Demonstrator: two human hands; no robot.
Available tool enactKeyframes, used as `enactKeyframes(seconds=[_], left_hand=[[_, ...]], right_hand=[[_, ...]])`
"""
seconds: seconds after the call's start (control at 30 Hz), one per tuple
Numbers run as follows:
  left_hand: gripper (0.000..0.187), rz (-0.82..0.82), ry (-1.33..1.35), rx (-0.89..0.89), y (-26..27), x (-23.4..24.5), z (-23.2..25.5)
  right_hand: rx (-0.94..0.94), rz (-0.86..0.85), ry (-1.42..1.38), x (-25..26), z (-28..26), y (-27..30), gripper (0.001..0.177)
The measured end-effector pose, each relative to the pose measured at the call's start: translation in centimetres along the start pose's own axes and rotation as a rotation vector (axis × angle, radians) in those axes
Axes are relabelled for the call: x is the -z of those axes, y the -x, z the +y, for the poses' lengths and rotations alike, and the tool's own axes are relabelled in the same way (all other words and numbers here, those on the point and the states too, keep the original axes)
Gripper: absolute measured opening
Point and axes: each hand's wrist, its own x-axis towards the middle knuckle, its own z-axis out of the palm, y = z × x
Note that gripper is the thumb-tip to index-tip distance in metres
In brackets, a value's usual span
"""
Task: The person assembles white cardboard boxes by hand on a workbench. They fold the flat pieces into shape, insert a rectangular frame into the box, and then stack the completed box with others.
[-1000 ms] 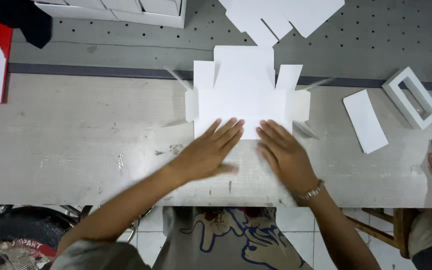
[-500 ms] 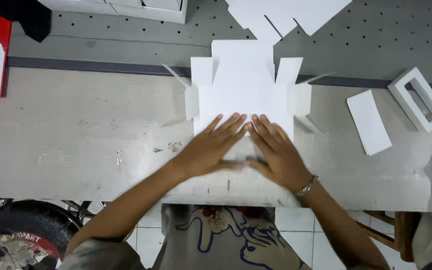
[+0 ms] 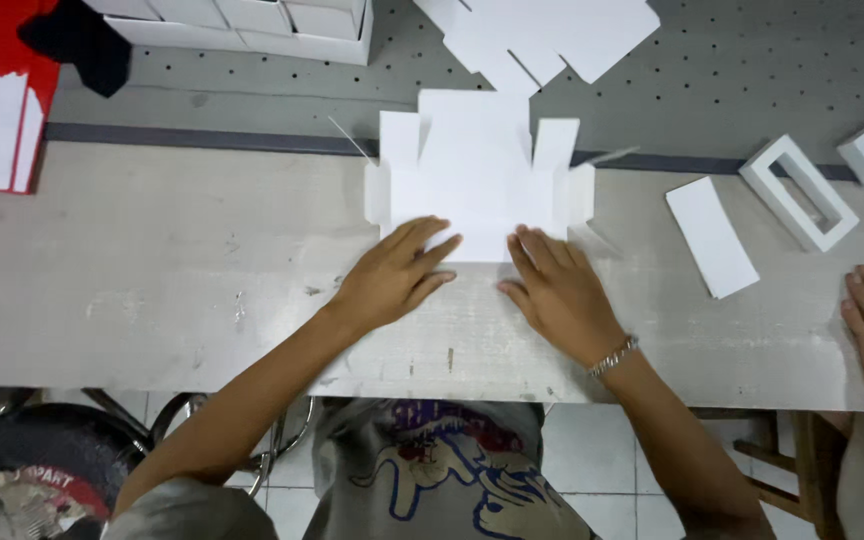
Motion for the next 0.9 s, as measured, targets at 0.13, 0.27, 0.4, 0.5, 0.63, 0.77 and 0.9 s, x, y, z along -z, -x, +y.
enactKeyframes(seconds=[0.13, 0.27, 0.4, 0.5, 0.63, 0.77, 0.9], left_hand=[[0.048, -0.080, -0.188, 0.019, -0.3, -0.1, 0.5], [0.043, -0.170, -0.333, -0.056, -1.8, 1.0, 0.5], [0.033, -0.250, -0.311, -0.125, -2.4, 2.5, 0.8], [0.043, -0.297, -0.200, -0.068, -3.1, 4.3, 1.3], [0.026, -0.286, -0.156, -0.013, -4.5, 4.9, 0.5], [0.030, -0.439, 0.003, 0.199, -7.3, 5.5, -0.8], [0.048, -0.485, 0.160, 0.409, -8.6, 3.2, -3.5]], right_hand=[[0.042, -0.004, -0.029, -0.7, 0.8, -2.2, 0.063], [0.103, -0.028, -0.096, -0.3, 1.1, -3.9, 0.054], [0.214, 0.049, -0.086, -0.2, 1.4, -4.6, 0.039], [0.206, 0.078, -0.046, -1.0, 1.0, -4.5, 0.035], [0.143, -0.023, -0.168, 2.2, 0.7, -5.9, 0.033], [-0.109, -0.275, -0.445, 6.0, 0.9, -8.2, 0.032], [-0.205, -0.154, -0.391, 3.2, 2.4, -11.0, 0.047]])
